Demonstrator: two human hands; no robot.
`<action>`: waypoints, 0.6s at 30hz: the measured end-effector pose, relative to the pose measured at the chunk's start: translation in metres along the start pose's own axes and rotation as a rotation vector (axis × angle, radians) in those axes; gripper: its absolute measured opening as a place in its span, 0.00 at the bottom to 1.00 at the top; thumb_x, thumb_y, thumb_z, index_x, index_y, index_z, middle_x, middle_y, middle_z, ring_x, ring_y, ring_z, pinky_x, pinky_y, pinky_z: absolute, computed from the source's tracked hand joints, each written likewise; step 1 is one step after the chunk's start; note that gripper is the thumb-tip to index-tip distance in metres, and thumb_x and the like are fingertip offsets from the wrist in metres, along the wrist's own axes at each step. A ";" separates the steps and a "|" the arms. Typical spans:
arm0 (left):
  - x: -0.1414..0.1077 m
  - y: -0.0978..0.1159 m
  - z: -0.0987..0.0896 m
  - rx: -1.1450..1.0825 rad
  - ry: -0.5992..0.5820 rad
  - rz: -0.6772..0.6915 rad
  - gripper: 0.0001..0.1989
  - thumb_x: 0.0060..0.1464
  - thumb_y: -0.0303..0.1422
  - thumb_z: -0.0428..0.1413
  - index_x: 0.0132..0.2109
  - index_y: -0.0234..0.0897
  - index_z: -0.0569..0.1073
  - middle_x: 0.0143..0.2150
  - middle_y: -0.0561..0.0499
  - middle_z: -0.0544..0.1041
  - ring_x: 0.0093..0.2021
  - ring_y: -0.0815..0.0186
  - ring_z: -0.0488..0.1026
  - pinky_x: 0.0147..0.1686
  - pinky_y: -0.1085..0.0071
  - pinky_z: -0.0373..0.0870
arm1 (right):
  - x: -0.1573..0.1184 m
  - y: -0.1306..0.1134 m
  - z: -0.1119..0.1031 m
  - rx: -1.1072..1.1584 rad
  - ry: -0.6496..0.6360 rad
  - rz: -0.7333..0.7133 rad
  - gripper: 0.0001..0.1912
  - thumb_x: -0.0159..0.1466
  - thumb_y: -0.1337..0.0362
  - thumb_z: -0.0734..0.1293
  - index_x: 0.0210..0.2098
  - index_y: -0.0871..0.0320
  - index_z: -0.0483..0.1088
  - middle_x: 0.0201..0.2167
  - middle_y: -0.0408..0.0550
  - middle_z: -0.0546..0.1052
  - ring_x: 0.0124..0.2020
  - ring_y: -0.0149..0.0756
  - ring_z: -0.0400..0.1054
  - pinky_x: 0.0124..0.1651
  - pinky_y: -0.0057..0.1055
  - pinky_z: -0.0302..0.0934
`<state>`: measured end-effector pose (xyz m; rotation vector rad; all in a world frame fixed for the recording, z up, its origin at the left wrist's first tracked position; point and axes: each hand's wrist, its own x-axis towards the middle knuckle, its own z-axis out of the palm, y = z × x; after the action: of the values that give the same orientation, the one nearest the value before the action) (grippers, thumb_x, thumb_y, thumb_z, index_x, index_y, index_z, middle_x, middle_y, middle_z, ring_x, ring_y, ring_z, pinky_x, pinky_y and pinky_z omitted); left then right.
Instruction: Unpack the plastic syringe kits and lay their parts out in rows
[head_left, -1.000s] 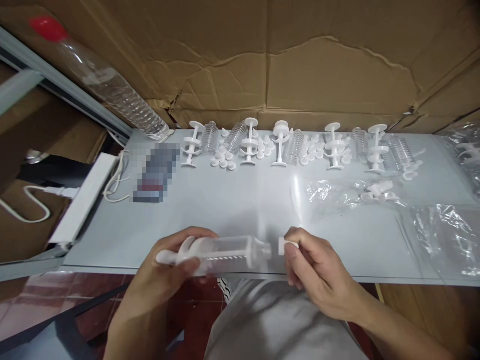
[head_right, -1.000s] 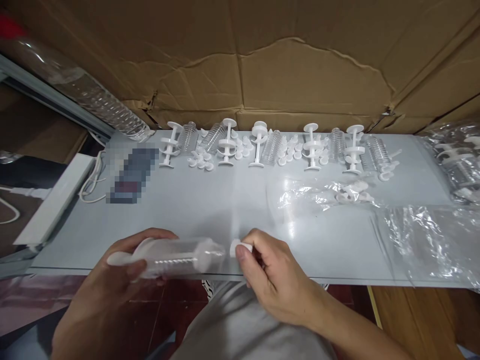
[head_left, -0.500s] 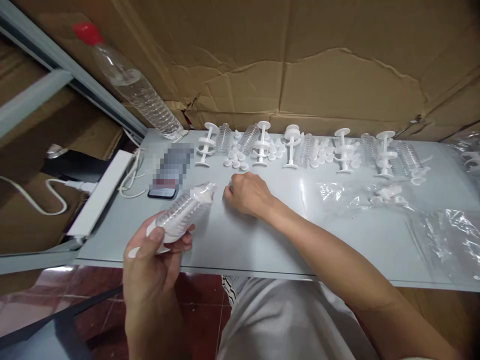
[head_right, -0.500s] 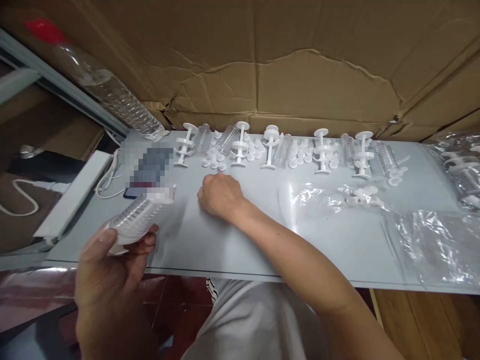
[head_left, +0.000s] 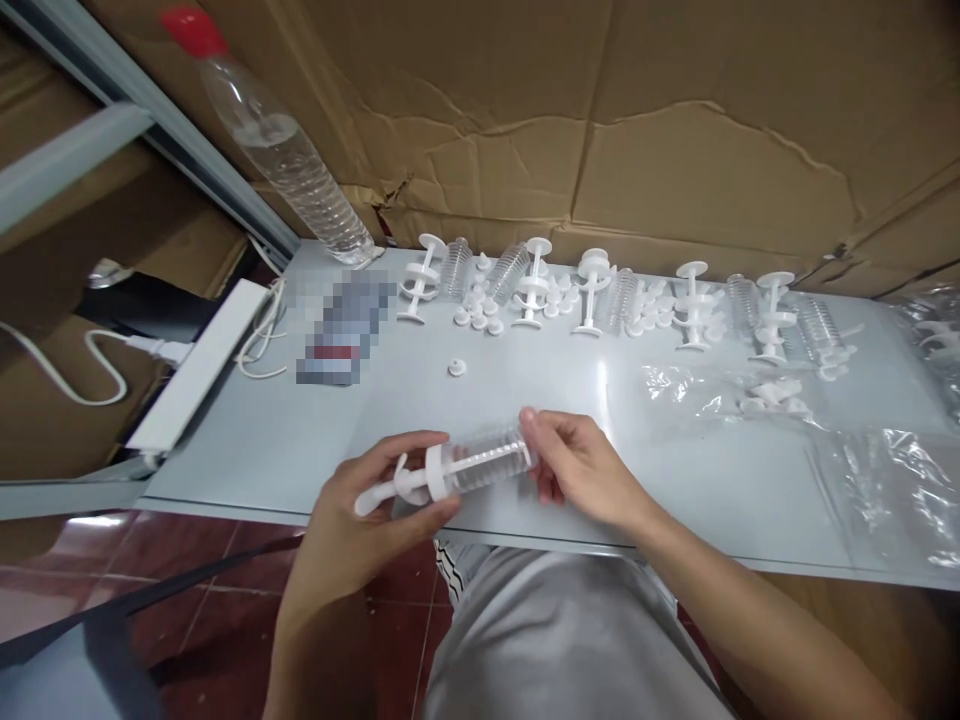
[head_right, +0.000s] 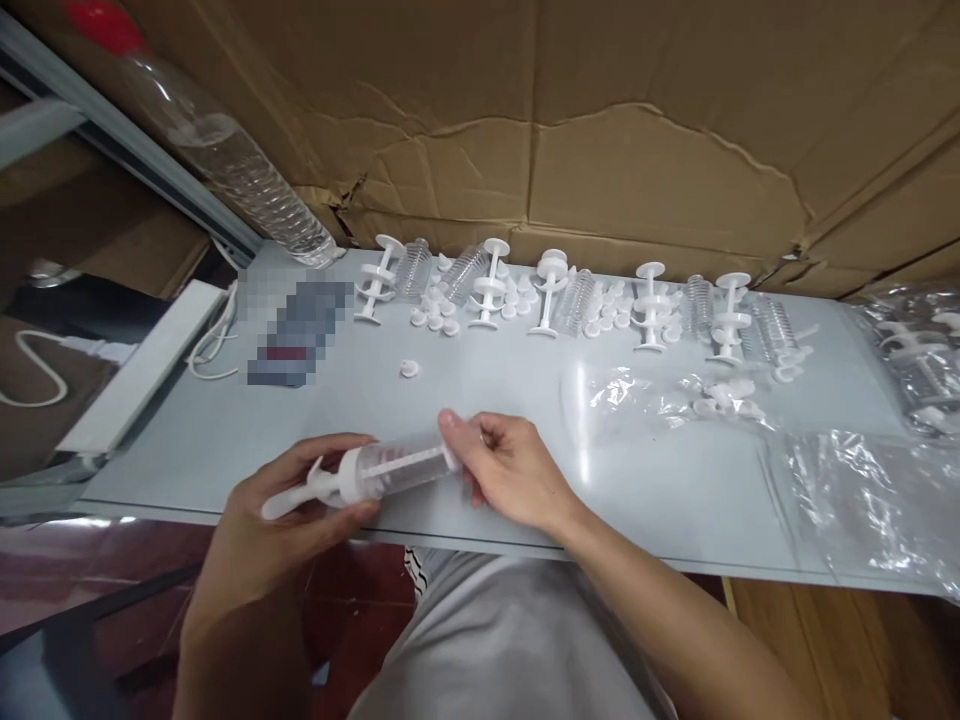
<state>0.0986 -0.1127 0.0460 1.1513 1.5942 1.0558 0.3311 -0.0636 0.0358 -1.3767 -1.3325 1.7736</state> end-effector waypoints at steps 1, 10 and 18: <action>-0.001 0.005 0.005 0.009 -0.053 -0.001 0.21 0.38 0.34 0.76 0.43 0.40 0.85 0.33 0.53 0.80 0.31 0.66 0.75 0.31 0.76 0.73 | -0.009 0.005 -0.003 0.073 -0.011 0.034 0.34 0.64 0.30 0.67 0.29 0.57 0.69 0.21 0.40 0.72 0.19 0.28 0.68 0.22 0.26 0.61; -0.003 0.009 0.038 0.136 -0.339 -0.003 0.22 0.42 0.35 0.74 0.48 0.39 0.86 0.29 0.53 0.81 0.28 0.67 0.75 0.28 0.77 0.73 | -0.050 0.036 -0.024 0.343 0.097 0.087 0.31 0.61 0.36 0.74 0.38 0.61 0.79 0.29 0.47 0.80 0.29 0.29 0.76 0.36 0.27 0.75; -0.013 0.007 0.027 0.280 -0.111 0.001 0.18 0.49 0.40 0.68 0.46 0.37 0.84 0.34 0.49 0.84 0.30 0.64 0.79 0.30 0.74 0.75 | -0.056 0.047 -0.043 0.398 0.236 0.043 0.27 0.61 0.40 0.76 0.38 0.61 0.78 0.30 0.45 0.77 0.27 0.28 0.72 0.32 0.25 0.71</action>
<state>0.1280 -0.1203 0.0482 1.3705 1.6887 0.7703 0.3979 -0.1126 0.0162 -1.3428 -0.7813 1.7241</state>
